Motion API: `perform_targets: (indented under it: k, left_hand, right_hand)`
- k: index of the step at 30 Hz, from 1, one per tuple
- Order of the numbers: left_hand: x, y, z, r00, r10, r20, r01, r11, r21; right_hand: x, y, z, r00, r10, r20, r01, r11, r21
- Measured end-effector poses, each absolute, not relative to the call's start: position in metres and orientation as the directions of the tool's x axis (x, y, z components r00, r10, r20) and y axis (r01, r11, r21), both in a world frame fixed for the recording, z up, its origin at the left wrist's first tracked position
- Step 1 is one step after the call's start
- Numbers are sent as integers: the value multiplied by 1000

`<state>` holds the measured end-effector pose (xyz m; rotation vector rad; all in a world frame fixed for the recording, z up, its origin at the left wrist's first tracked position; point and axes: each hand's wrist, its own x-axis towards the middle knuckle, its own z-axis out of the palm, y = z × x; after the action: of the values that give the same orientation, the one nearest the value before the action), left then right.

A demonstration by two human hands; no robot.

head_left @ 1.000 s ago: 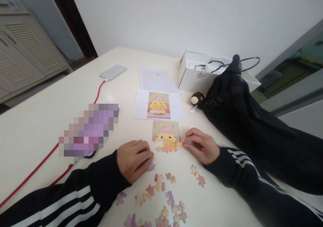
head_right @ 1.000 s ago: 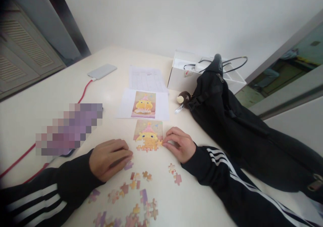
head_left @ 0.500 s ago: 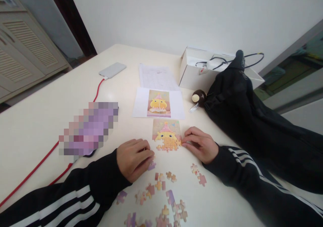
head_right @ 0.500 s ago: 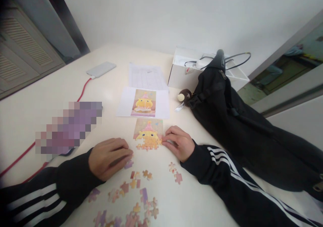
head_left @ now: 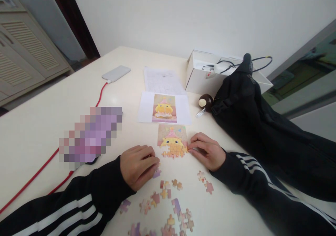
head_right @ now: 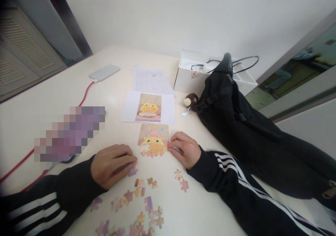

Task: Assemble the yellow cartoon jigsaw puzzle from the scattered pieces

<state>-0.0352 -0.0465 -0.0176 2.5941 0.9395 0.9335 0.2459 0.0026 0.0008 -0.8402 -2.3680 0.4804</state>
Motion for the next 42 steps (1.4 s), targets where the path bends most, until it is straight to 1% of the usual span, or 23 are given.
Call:
perform_targets:
  k: [6, 10, 13, 16, 21, 24, 27, 34, 37, 42]
  left_hand:
    - [-36, -46, -18, 592, 639, 491, 490, -769, 411]
    - [-36, -46, -18, 597, 633, 493, 493, -774, 396]
    - [-37, -46, -18, 594, 632, 498, 490, -775, 399]
    - [-37, -46, -18, 594, 631, 499, 490, -776, 398]
    - [-38, -43, -18, 595, 629, 499, 482, -777, 405]
    - [-38, -41, -17, 599, 621, 505, 480, -784, 394]
    - [-39, -40, -16, 605, 632, 484, 479, -775, 413]
    - [-38, -39, -15, 602, 658, 453, 482, -751, 451]
    - [-38, -39, -16, 611, 645, 459, 495, -764, 414]
    - [-40, -39, -18, 644, 586, 492, 512, -808, 292]
  right_hand:
    - [246, 2, 2, -636, 663, 394, 442, 732, -518]
    - [251, 7, 4, -608, 700, 373, 413, 681, -605]
    - [260, 15, 4, -658, 679, 325, 337, 652, -680]
    - [268, 23, 2, -703, 653, 281, 295, 627, -721]
    - [270, 26, 0, -691, 670, 271, 301, 608, -734]
    - [268, 21, 4, -662, 714, 228, 334, 554, -762]
    - [266, 17, 6, -633, 750, 190, 362, 505, -784]
    - [264, 16, 6, -649, 736, 192, 344, 510, -788]
    - [266, 17, 6, -669, 725, 163, 331, 487, -808]
    - [266, 18, 8, -650, 743, 158, 307, 447, -840]
